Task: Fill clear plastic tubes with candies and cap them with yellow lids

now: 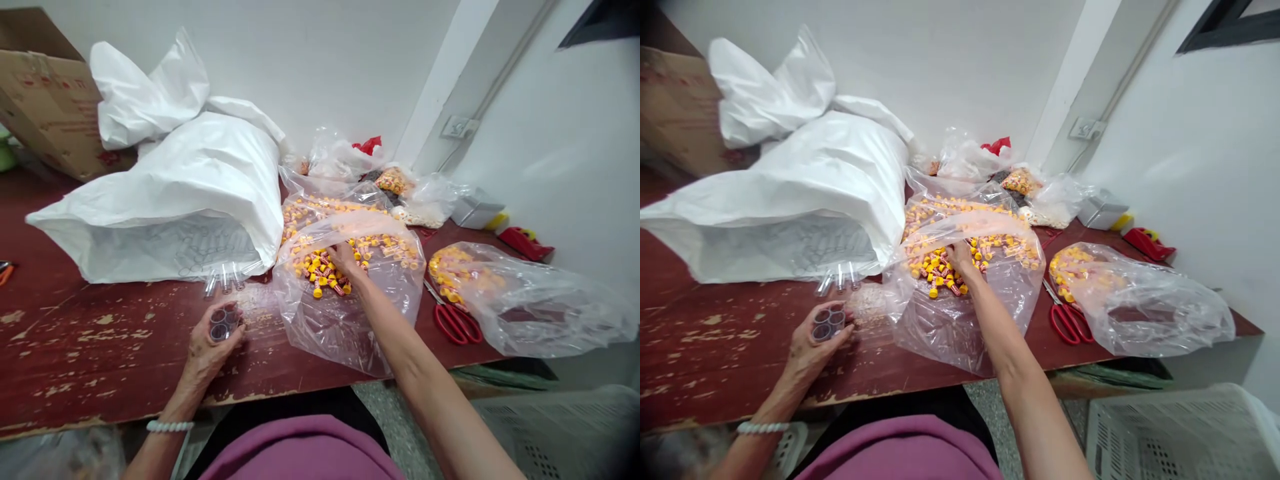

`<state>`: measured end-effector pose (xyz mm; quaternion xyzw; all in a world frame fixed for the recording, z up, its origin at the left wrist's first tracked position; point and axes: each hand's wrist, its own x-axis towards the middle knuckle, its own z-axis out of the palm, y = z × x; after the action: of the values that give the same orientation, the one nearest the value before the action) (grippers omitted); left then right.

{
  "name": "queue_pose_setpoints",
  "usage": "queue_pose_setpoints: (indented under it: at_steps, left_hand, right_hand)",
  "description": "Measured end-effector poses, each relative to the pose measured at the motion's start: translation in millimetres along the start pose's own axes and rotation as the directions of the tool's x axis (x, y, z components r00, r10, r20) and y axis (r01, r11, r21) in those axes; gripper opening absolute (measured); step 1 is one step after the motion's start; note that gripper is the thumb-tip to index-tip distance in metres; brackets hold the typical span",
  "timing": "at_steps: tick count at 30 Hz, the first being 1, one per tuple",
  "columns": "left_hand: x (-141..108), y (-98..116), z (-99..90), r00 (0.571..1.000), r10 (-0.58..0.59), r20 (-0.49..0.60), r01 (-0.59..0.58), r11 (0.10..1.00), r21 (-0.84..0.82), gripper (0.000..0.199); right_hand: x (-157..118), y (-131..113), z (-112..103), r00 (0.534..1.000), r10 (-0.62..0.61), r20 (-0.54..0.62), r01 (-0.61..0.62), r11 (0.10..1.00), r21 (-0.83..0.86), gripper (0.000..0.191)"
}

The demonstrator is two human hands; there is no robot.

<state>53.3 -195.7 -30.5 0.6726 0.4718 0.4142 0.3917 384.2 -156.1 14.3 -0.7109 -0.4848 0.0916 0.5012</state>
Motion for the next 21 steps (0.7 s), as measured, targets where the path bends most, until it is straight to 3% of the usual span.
queue_pose_setpoints:
  at_steps: [3,6,9,12,14,16,19,21]
  left_hand:
    - [-1.9,2.9,-0.9,1.000,0.007,-0.024,-0.007,1.000,-0.014,0.050]
    - [-9.7,9.2,2.8,0.998,-0.026,-0.058,0.021,0.997,-0.079,0.049]
    - [-23.2,20.7,13.8,0.998,-0.055,0.006,0.055,0.988,-0.143,0.046]
    - [-34.6,34.3,26.4,0.995,0.012,0.102,0.004,0.987,-0.163,0.041]
    - [-39.5,42.9,30.4,0.986,0.071,0.151,-0.049,0.989,-0.140,0.039]
    - [-42.6,50.3,29.9,0.978,0.110,0.177,-0.093,0.990,-0.104,0.037]
    - [-45.4,57.8,25.7,0.973,0.138,0.186,-0.124,0.988,-0.087,0.035]
    - [-47.1,60.0,24.2,0.971,0.161,0.179,-0.148,0.985,-0.083,0.035]
  right_hand:
    - [0.9,9.4,-5.7,0.999,0.028,-0.031,-0.028,1.000,0.002,0.022]
    - [-14.5,0.6,-14.2,0.995,0.020,-0.095,-0.013,0.997,0.071,0.019]
    - [-52.0,-28.3,-17.3,0.995,0.002,-0.096,0.017,0.980,0.198,0.025]
    - [-102.3,-65.2,-15.3,0.995,-0.074,0.071,0.031,0.879,0.476,0.025]
    - [-131.2,-85.6,-12.7,0.965,-0.184,0.186,0.062,0.851,0.521,0.021]
    - [-149.0,-98.0,-10.3,0.918,-0.322,0.231,0.194,0.874,0.445,0.017]
    - [-156.2,-103.3,-10.6,0.840,-0.493,0.227,0.420,0.856,0.301,0.016]
    - [-155.2,-103.6,-13.7,0.802,-0.550,0.233,0.487,0.828,0.277,0.016]
